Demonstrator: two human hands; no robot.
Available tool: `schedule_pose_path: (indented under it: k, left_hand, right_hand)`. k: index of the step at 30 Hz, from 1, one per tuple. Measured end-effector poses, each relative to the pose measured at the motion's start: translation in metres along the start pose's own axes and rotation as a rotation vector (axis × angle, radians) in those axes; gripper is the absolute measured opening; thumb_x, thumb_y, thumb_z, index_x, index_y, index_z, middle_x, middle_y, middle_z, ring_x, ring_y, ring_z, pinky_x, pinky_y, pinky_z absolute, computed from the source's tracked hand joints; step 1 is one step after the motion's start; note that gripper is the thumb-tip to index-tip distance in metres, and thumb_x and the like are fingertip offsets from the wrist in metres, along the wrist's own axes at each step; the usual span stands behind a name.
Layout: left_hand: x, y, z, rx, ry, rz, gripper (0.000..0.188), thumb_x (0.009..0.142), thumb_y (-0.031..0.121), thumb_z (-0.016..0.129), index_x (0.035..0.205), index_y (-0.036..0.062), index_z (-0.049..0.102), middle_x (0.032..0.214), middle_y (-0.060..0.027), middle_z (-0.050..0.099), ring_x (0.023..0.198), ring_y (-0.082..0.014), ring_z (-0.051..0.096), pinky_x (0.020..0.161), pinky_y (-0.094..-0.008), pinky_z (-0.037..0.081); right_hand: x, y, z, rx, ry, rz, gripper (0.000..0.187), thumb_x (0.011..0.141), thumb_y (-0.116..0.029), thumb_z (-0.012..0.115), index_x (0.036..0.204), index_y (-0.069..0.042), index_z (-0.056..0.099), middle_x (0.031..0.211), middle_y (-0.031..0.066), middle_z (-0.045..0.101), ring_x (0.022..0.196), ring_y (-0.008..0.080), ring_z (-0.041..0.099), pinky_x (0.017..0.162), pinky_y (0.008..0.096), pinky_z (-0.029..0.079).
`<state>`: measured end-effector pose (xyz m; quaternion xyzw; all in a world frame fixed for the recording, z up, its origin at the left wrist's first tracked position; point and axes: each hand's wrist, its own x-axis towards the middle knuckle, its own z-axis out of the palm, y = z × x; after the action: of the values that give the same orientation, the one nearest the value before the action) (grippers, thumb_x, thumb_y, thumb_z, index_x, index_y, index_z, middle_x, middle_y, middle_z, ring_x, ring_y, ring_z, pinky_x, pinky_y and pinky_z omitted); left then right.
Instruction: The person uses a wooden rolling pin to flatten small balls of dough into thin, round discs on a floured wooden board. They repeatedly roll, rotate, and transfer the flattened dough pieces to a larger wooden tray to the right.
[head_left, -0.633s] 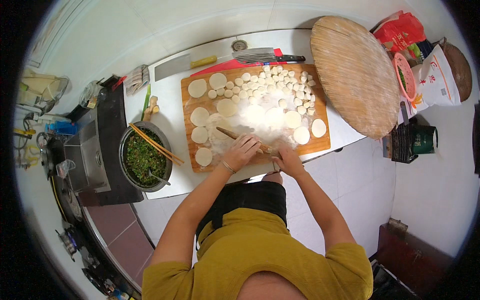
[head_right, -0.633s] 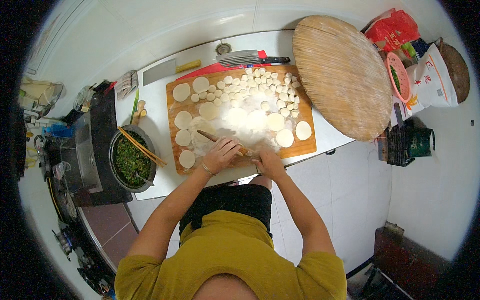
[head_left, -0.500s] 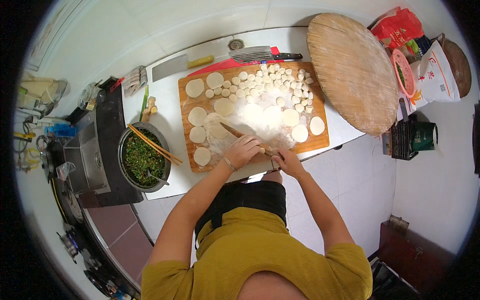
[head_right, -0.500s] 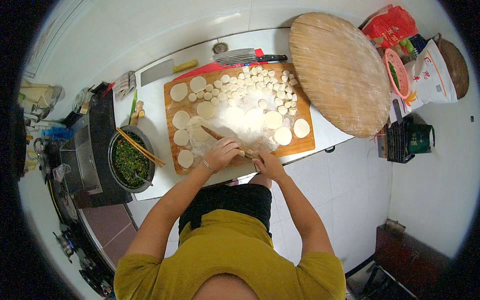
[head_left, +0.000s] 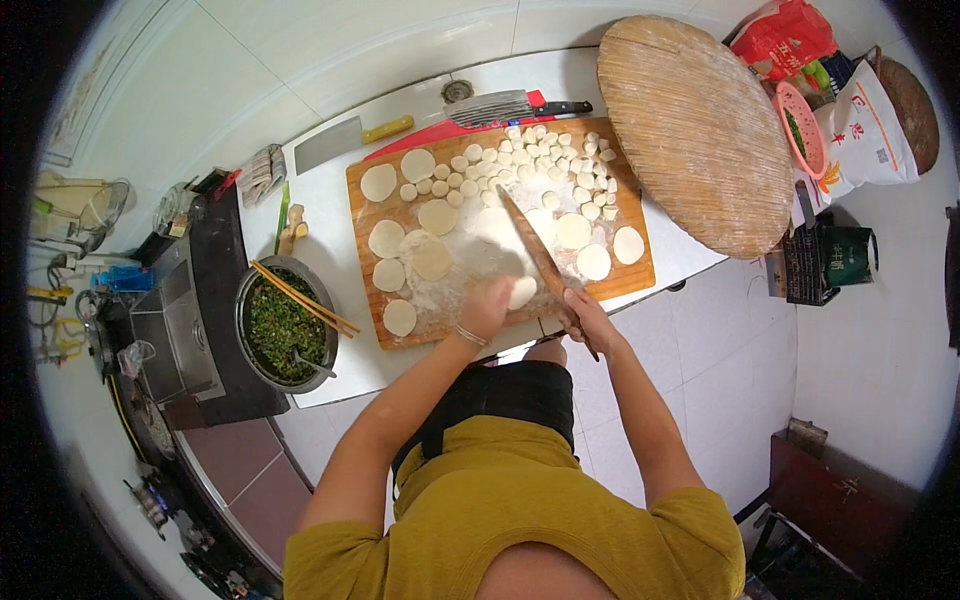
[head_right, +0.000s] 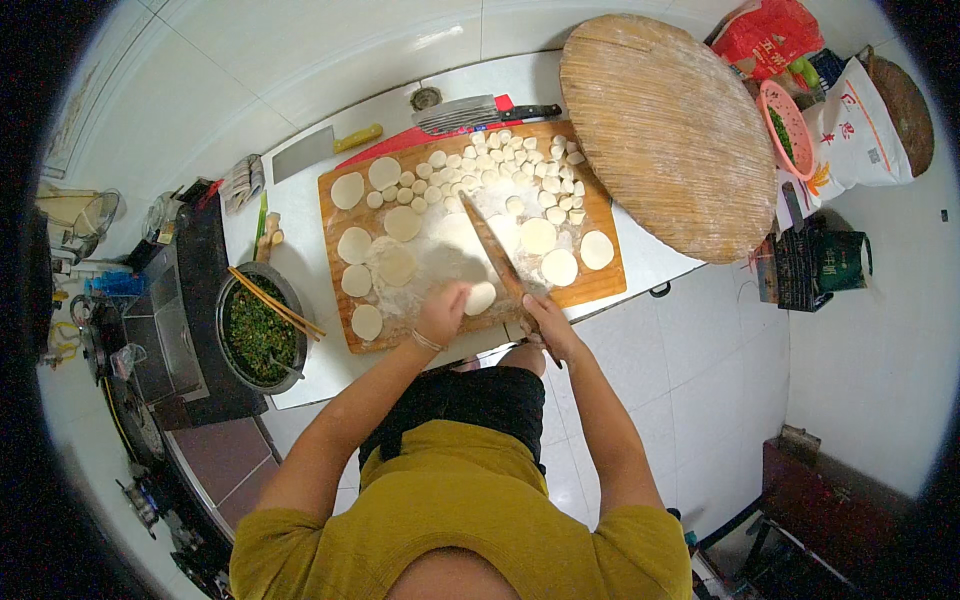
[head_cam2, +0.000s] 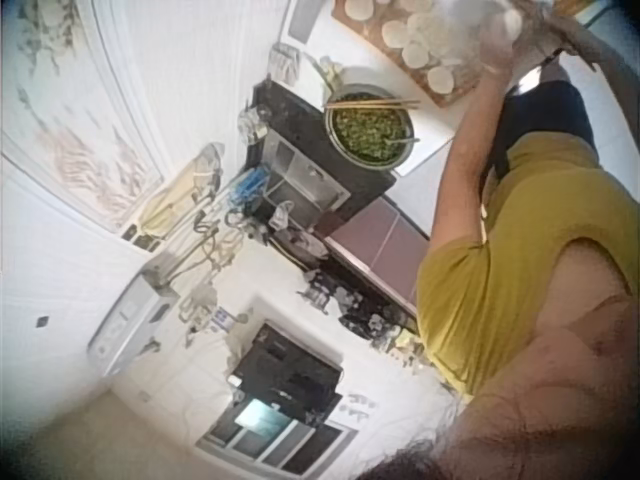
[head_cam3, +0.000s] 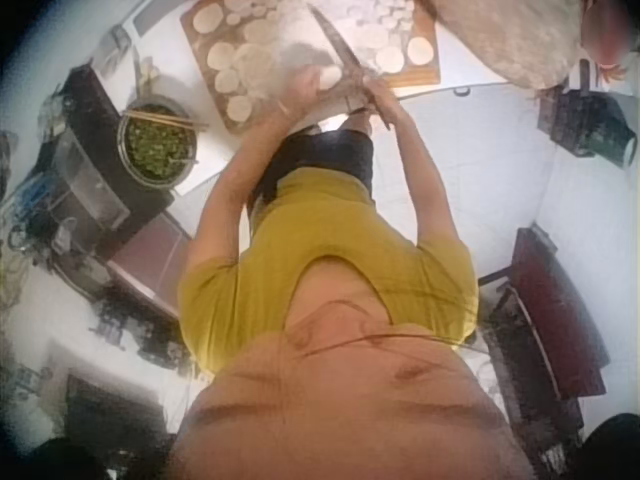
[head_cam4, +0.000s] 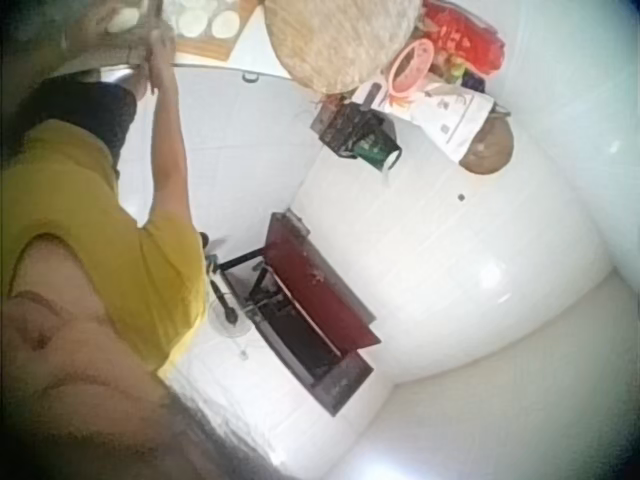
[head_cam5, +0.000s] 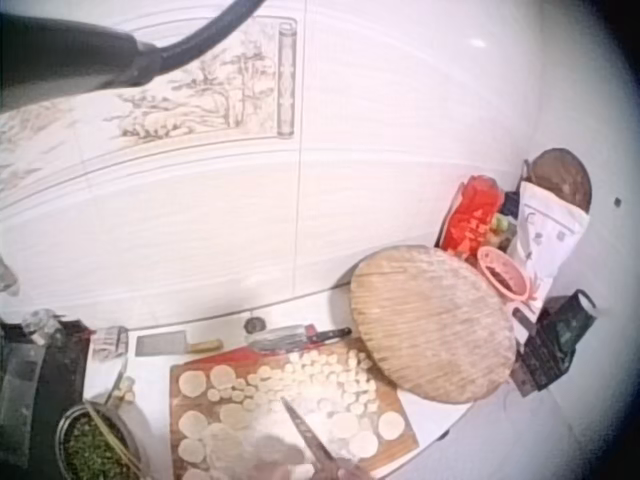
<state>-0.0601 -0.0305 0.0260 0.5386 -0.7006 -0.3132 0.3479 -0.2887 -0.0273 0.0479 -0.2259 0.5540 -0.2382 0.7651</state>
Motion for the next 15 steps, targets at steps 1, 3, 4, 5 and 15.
schedule_pose_path:
  k: [1, 3, 4, 5, 15]
  left_hand:
    - [-0.002, -0.007, 0.005, -0.065, 0.034, -0.189, 0.021, 0.083, 0.009, 0.057, 0.104, 0.0063, 0.060, 0.103, -0.0149, 0.061, 0.090, -0.0348, 0.059, 0.082, -0.0401, 0.049]
    - [0.003, -0.027, 0.006, 0.117, 0.152, -0.173, 0.028, 0.083, 0.008, 0.057, 0.111, 0.0059, 0.057, 0.110, -0.0177, 0.058, 0.099, -0.0366, 0.056, 0.085, -0.0421, 0.047]
    - [0.004, -0.035, 0.003, 0.207, 0.210, -0.165, 0.032, 0.083, 0.008, 0.058, 0.115, 0.0057, 0.056, 0.114, -0.0190, 0.056, 0.103, -0.0375, 0.054, 0.087, -0.0431, 0.046]
    - [-0.002, -0.040, -0.003, 0.334, 0.135, -0.158, 0.039, 0.083, 0.011, 0.059, 0.121, 0.0048, 0.052, 0.127, -0.0217, 0.049, 0.116, -0.0381, 0.047, 0.095, -0.0442, 0.042]
    - [0.013, -0.057, 0.012, 0.503, -0.348, 0.167, 0.073, 0.083, 0.035, 0.060, 0.143, 0.0053, 0.030, 0.152, -0.0145, 0.023, 0.140, -0.0327, 0.021, 0.114, -0.0444, 0.020]
  right_hand:
    - [0.003, 0.001, -0.003, 0.014, 0.003, -0.003, 0.031, 0.095, -0.040, 0.052, 0.104, -0.010, 0.053, 0.060, 0.0000, 0.048, 0.040, 0.0081, 0.037, 0.035, 0.0220, 0.024]
    - [0.004, 0.000, -0.006, 0.000, 0.038, -0.035, 0.029, 0.095, -0.039, 0.051, 0.100, -0.011, 0.053, 0.060, -0.0003, 0.048, 0.040, 0.0078, 0.037, 0.035, 0.0222, 0.024]
    - [0.004, -0.001, -0.007, -0.007, 0.057, -0.051, 0.028, 0.096, -0.039, 0.051, 0.099, -0.011, 0.053, 0.059, -0.0005, 0.047, 0.040, 0.0077, 0.037, 0.034, 0.0222, 0.024]
    - [0.005, 0.000, -0.010, -0.009, 0.068, -0.064, 0.028, 0.096, -0.039, 0.051, 0.096, -0.011, 0.052, 0.059, -0.0008, 0.047, 0.040, 0.0076, 0.037, 0.034, 0.0223, 0.024]
    - [0.008, 0.007, 0.004, 0.014, 0.126, -0.115, 0.028, 0.096, -0.037, 0.050, 0.083, -0.014, 0.047, 0.057, -0.0020, 0.043, 0.038, 0.0069, 0.035, 0.033, 0.0226, 0.025]
